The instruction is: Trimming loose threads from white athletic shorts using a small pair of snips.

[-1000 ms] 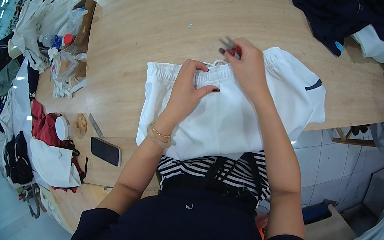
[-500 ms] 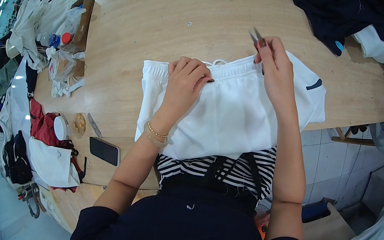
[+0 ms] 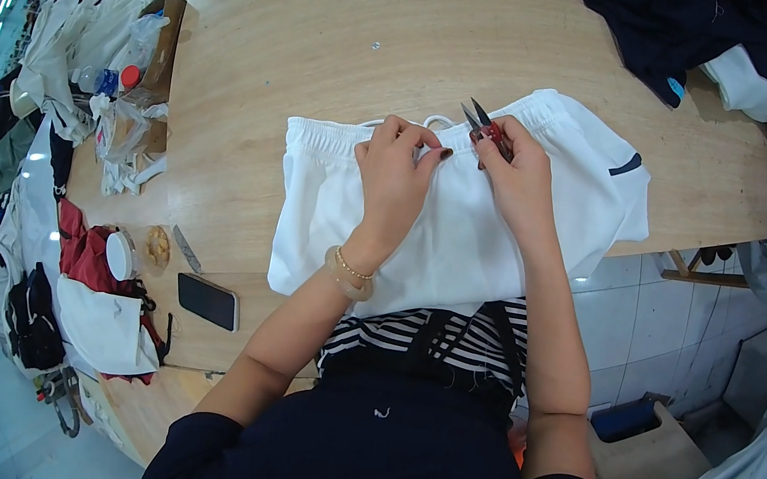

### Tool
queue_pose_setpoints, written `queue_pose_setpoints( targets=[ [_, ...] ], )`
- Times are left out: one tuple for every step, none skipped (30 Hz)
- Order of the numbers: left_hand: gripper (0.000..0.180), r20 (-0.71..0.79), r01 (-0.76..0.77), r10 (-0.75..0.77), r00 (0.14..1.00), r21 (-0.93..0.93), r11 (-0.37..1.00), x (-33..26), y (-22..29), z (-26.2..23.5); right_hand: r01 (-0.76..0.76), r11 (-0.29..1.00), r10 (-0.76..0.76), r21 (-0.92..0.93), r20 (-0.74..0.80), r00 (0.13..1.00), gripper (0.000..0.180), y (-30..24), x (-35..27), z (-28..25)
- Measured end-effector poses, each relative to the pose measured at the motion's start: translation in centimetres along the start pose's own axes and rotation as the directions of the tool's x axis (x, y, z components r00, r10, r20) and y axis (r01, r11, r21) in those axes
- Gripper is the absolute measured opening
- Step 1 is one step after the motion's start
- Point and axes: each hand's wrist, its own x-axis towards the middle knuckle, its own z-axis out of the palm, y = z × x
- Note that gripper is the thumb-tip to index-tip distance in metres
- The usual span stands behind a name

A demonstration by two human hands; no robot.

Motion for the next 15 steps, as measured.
queue_pose_setpoints(
  targets=[
    [0.014,0.015,0.016,-0.016,1.0,0.013,1.0,0.1,0.0,0.1,-0.015,1.0,0.015,0.016,0.001,1.0,0.009,0.0,0.0,0.1],
    [0.014,0.013,0.017,-0.017,1.0,0.013,1.0,0.3,-0.3,0.0,-0.029,0.999,0.029,0.033,0.003,1.0,0.008,0.1,-0.1,0.1],
    [0.011,0.042,0.047,-0.043,0.998,-0.102,0.994,0.6,-0.6,-0.2,-0.03,0.999,0.03,0.033,-0.001,1.0,0.008,0.2,-0.1,-0.1],
    [0.008,0.074,0.081,-0.066,0.995,-0.214,0.974,1.0,-0.9,-0.5,-0.057,0.996,0.058,0.066,0.0,0.998,0.008,0.4,-0.1,-0.4],
    [0.008,0.077,0.079,-0.064,0.995,-0.214,0.974,1.2,-1.1,-0.7,-0.085,0.991,0.085,0.099,0.003,0.996,0.007,0.6,-0.2,-0.5],
    [0.005,0.161,0.216,-0.161,0.974,-0.428,0.878,1.5,-1.1,-1.3,-0.085,0.991,0.085,0.101,0.003,0.996,0.007,0.6,-0.2,-0.5],
    [0.002,0.264,0.347,-0.231,0.936,-0.602,0.719,1.7,-1.2,-1.7,-0.086,0.988,0.088,0.127,-0.012,0.996,0.006,0.7,-0.1,-0.3],
    [0.005,0.232,0.295,-0.186,0.955,-0.65,0.7,1.8,-1.6,-1.8,-0.086,0.984,0.092,0.154,-0.028,0.995,0.007,0.7,-0.1,-0.2],
    [0.005,0.233,0.295,-0.185,0.955,-0.651,0.7,2.1,-1.7,-2.1,-0.086,0.984,0.092,0.153,-0.029,0.995,0.007,0.9,0.0,-0.1],
    [0.004,0.209,0.31,-0.234,0.95,-0.739,0.598,2.4,-1.9,-2.6,-0.068,0.983,0.075,0.172,-0.037,0.997,0.007,1.3,0.1,0.0],
    [0.004,0.191,0.313,-0.285,0.939,-0.816,0.486,2.7,-2.1,-3.1,-0.05,0.981,0.059,0.19,-0.045,0.997,0.007,1.5,0.1,-0.1],
    [0.007,0.167,0.331,-0.355,0.92,-0.817,0.472,3.3,-2.6,-4.0,-0.051,0.98,0.059,0.191,-0.039,0.998,0.007,1.4,0.2,0.1],
    [0.007,0.165,0.33,-0.356,0.92,-0.817,0.473,4.0,-3.1,-4.6,-0.058,0.98,0.065,0.19,-0.032,0.997,0.007,1.4,0.2,0.1],
    [0.009,0.095,0.291,-0.406,0.909,-0.842,0.454,4.7,-3.4,-5.3,-0.065,0.98,0.071,0.19,-0.025,0.997,0.007,1.3,0.2,0.1],
    [0.011,0.024,0.248,-0.457,0.889,-0.864,0.437,5.2,-3.5,-5.8,-0.064,0.98,0.07,0.19,-0.021,0.997,0.007,1.2,0.2,0.2]
  ],
)
